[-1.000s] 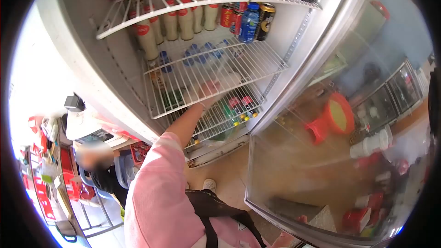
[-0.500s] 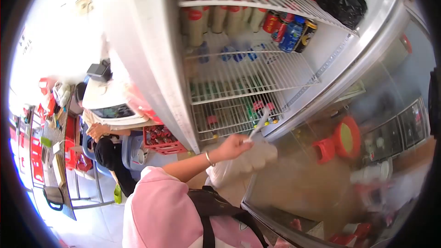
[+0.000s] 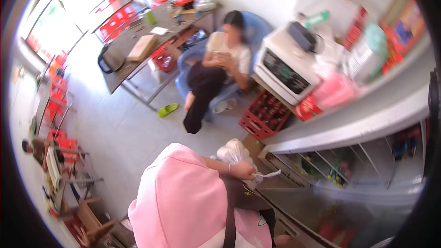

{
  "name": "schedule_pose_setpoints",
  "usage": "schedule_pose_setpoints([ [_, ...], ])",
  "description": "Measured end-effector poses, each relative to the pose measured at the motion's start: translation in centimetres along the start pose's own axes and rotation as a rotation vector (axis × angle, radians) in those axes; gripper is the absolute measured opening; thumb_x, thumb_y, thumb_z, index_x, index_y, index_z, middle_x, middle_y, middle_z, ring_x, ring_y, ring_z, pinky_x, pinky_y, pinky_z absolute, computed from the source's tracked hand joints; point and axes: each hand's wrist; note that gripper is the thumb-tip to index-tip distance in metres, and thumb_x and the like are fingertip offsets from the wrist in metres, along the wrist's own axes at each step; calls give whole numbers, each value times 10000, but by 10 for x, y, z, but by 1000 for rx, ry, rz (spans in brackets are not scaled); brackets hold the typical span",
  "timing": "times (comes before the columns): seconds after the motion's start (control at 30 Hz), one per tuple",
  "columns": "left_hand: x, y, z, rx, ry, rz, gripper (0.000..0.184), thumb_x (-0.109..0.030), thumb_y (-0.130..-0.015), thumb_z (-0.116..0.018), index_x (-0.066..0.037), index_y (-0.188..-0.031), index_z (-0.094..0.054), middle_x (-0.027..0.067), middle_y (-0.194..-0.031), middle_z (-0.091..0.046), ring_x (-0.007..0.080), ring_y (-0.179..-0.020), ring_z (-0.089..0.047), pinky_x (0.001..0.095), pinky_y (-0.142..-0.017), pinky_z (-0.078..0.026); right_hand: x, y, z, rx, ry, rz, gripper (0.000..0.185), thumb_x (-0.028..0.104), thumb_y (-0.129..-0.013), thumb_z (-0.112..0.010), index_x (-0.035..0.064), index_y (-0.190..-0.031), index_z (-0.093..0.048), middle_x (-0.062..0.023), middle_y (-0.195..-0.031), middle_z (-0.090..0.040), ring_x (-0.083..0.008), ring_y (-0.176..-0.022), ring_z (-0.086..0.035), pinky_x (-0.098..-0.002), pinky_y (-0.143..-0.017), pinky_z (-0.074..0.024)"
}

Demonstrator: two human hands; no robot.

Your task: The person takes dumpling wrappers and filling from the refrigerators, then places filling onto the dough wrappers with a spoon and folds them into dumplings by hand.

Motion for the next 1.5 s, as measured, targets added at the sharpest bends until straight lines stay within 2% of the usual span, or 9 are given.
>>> schedule_pose_setpoints([
  [0.33, 147, 140, 15, -215, -135, 397, 284, -306, -788, -549, -64, -841, -688, 138, -818, -676, 327, -777, -643, 451, -724, -496, 6, -21, -161, 313, -9, 32, 392, 406, -950, -480, 23, -896, -544, -19, -781, -493, -128, -679, -504, -248, -645, -451],
  [0.4, 159, 165, 17, -151, 13, 657, 303, -322, -803, -523, -73, -858, -688, 149, -832, -678, 341, -780, -647, 460, -727, -498, 7, -33, -195, 338, -10, 72, 390, 406, -948, -484, 25, -891, -544, -18, -768, -494, -129, -680, -509, -242, -639, -448],
  [0.67, 203, 234, -68, -291, 145, 1058, 419, -428, -836, -468, -100, -993, -675, 189, -971, -656, 354, -920, -628, 452, -813, -487, -57, -137, -333, 569, 66, 68, 323, 353, -938, -510, 33, -919, -553, -37, -723, -535, -135, -595, -526, -250, -551, -454],
  [0.7, 197, 295, -127, -302, 198, 1092, 417, -427, -838, -467, -101, -996, -675, 189, -975, -655, 353, -923, -628, 450, -816, -486, -66, -147, -340, 600, 105, 55, 320, 350, -937, -512, 33, -920, -553, -38, -723, -537, -135, -592, -526, -250, -549, -455],
  [0.93, 180, 304, -200, -264, 508, 1303, 409, -421, -852, -463, -111, -1018, -674, 190, -1004, -649, 351, -946, -623, 440, -841, -479, -119, -165, -289, 699, 414, -71, 297, 332, -934, -521, 36, -929, -555, -45, -721, -549, -137, -572, -527, -256, -532, -458],
  [1.17, 179, 317, -224, -455, 789, 1464, 408, -422, -834, -497, -130, -1086, -632, 190, -1070, -619, 358, -1000, -591, 443, -877, -455, -171, -62, -340, 979, 616, -126, 275, 313, -931, -530, 39, -938, -557, -52, -719, -561, -139, -553, -528, -262, -516, -462],
  [1.3, 218, 366, -224, -684, 818, 1508, 660, -442, -719, -643, -176, -1297, -467, 188, -1255, -514, 395, -1149, -480, 489, -957, -376, -219, 75, -396, 1218, 686, -138, 263, 303, -929, -535, 41, -943, -558, -56, -718, -568, -140, -542, -529, -266, -506, -464],
  [1.37, 265, 370, -136, -782, 820, 1527, 851, -453, -662, -716, -199, -1403, -384, 187, -1348, -461, 413, -1223, -424, 512, -996, -337, -245, 151, -404, 1322, 725, -146, 257, 298, -928, -538, 42, -946, -558, -58, -717, -571, -140, -536, -529, -267, -502, -465],
  [1.5, 295, 406, -204, -886, 721, 1491, 844, -355, -644, -740, -131, -1381, -395, 225, -1295, -479, 427, -1191, -430, 519, -985, -342, -236, 281, -451, 1713, 759, -113, 177, 219, -908, -568, 59, -985, -567, -92, -752, -619, -154, -498, -549, -285, -449, -468],
])
Point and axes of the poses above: each hand's wrist, its own y-axis away from the middle knuckle, its own z-axis out of the back of the hand, x = y × z
